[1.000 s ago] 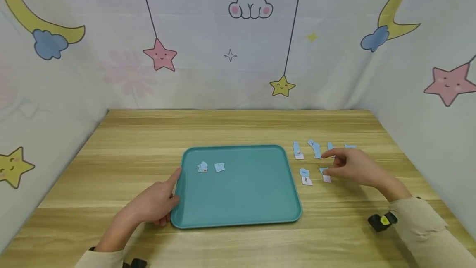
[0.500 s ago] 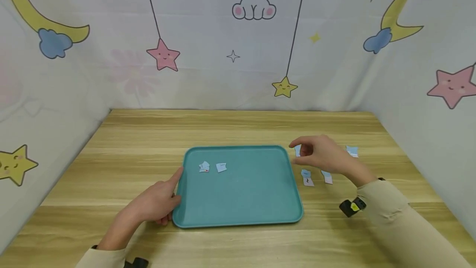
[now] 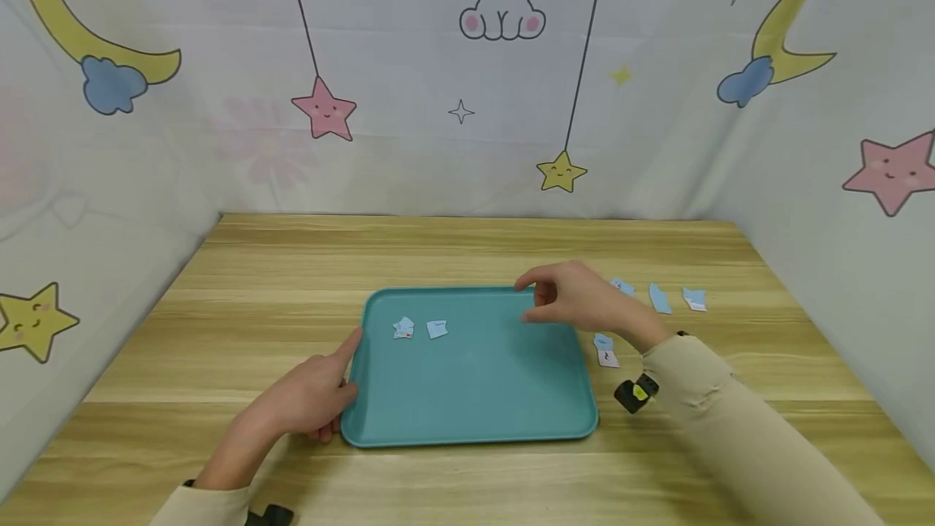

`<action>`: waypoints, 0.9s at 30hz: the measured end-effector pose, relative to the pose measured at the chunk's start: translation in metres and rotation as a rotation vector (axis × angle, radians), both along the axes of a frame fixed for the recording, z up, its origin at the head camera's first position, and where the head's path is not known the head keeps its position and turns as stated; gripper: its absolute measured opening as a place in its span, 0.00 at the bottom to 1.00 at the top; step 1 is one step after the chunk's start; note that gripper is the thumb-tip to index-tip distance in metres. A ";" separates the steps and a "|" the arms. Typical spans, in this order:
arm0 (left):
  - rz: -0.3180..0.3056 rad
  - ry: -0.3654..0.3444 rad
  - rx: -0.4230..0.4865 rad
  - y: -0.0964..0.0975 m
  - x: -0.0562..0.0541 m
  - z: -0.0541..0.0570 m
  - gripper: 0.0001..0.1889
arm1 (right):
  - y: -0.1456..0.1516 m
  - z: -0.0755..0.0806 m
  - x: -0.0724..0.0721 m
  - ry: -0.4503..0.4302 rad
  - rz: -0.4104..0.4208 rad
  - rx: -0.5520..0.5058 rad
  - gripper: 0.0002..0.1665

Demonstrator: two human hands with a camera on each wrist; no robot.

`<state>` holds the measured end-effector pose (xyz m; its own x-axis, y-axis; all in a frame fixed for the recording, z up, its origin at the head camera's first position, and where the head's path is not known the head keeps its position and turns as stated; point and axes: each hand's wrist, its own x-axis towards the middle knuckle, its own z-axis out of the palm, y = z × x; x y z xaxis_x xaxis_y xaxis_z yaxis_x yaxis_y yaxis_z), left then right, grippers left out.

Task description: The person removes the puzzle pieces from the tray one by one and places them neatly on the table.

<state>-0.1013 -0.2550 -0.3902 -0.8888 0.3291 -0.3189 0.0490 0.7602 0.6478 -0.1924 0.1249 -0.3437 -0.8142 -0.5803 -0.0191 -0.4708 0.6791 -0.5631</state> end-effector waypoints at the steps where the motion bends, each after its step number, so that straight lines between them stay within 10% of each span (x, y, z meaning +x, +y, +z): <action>1: 0.001 0.000 0.000 0.000 0.000 0.000 0.43 | -0.004 -0.001 -0.001 -0.004 0.017 0.004 0.26; 27: 0.003 0.000 -0.002 0.001 0.001 0.001 0.43 | -0.081 -0.030 -0.018 -0.086 0.156 0.092 0.24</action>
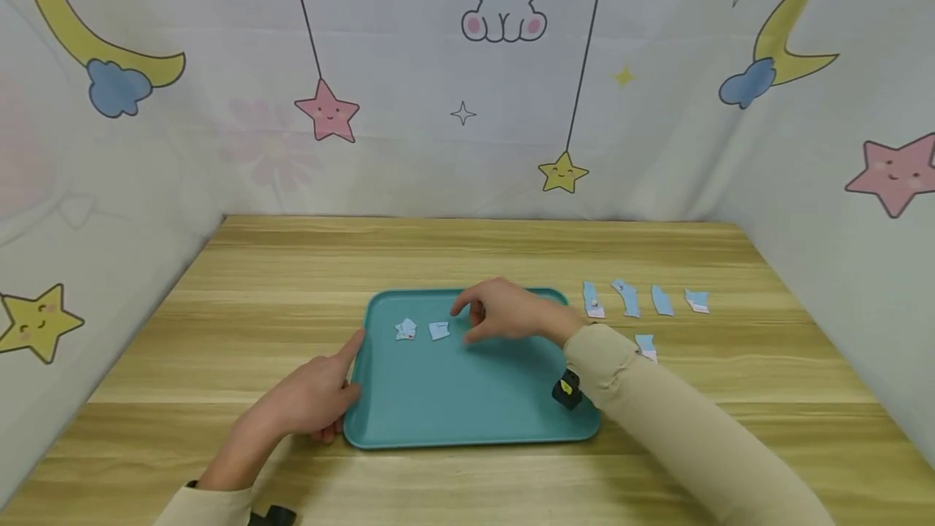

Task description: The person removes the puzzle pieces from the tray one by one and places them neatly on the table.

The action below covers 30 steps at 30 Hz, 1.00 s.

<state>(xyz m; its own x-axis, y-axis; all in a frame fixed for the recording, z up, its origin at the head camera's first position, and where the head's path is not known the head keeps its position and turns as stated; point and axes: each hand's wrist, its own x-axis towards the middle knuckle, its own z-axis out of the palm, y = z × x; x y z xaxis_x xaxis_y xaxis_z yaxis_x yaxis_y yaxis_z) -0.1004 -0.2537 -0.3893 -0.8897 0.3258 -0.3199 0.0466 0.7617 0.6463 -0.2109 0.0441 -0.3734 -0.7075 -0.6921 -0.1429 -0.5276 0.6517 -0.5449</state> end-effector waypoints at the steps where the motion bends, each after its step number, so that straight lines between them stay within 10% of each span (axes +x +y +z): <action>1: 0.001 0.001 -0.001 0.000 0.000 0.000 0.43 | -0.003 -0.002 -0.001 0.002 -0.001 0.004 0.24; 30: 0.004 0.004 -0.007 -0.001 0.000 -0.001 0.42 | -0.026 -0.016 -0.003 0.092 -0.009 0.012 0.11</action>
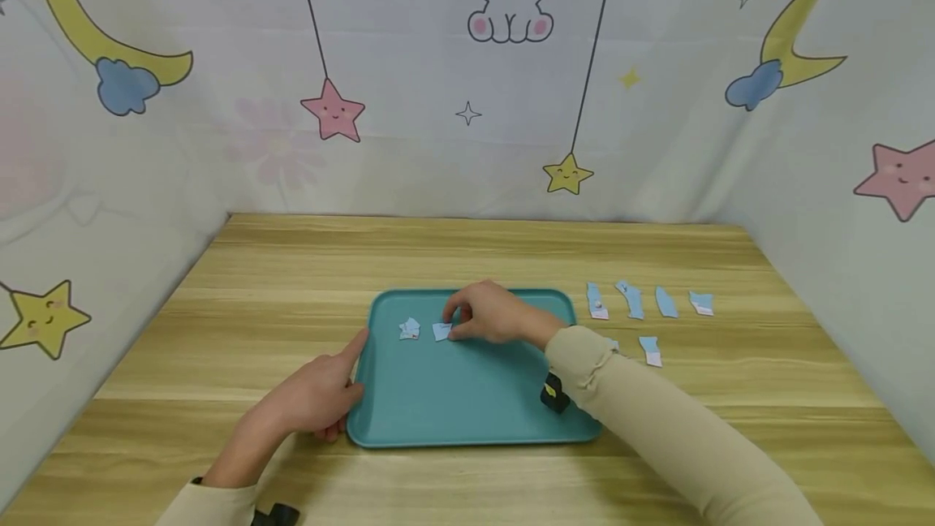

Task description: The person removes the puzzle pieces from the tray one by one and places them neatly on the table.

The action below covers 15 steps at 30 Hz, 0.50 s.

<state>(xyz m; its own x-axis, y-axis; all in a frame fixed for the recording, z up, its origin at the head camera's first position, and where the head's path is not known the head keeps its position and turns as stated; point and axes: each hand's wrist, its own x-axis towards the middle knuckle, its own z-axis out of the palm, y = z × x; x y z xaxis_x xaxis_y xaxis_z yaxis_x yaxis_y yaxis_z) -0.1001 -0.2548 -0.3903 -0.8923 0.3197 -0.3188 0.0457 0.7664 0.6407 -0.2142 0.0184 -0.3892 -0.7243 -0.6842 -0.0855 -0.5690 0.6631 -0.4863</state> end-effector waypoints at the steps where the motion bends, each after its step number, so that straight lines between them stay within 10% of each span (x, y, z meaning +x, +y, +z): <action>1: 0.001 0.000 0.000 0.000 0.000 0.000 0.42 | 0.000 0.000 0.000 0.002 0.001 -0.001 0.11; 15: 0.012 -0.006 0.003 0.001 0.001 0.001 0.42 | -0.003 -0.002 0.003 -0.006 -0.016 0.000 0.11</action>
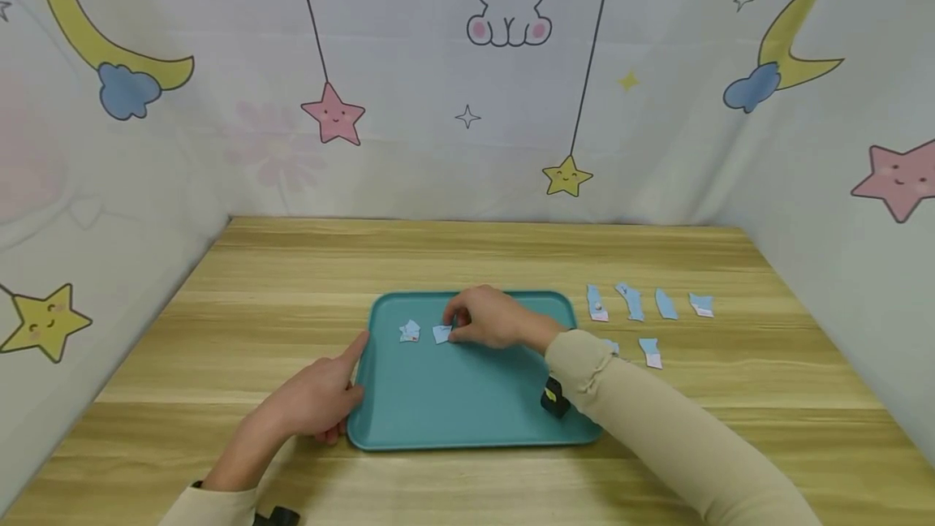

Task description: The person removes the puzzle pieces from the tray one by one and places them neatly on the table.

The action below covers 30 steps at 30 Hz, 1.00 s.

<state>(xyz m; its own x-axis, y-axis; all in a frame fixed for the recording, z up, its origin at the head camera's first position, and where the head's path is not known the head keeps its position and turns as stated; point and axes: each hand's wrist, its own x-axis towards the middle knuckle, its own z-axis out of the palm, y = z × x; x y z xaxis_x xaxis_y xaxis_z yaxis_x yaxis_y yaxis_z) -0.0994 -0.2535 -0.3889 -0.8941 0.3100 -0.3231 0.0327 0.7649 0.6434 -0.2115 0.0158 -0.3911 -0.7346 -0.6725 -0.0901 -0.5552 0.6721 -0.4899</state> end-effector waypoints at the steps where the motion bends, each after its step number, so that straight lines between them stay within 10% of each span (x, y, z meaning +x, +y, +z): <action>1: 0.001 0.000 0.000 0.000 0.000 0.000 0.42 | 0.000 0.000 0.000 -0.001 0.001 -0.001 0.11; 30: 0.007 -0.010 -0.004 0.000 0.000 -0.001 0.42 | 0.031 0.009 0.002 -0.017 -0.037 -0.149 0.09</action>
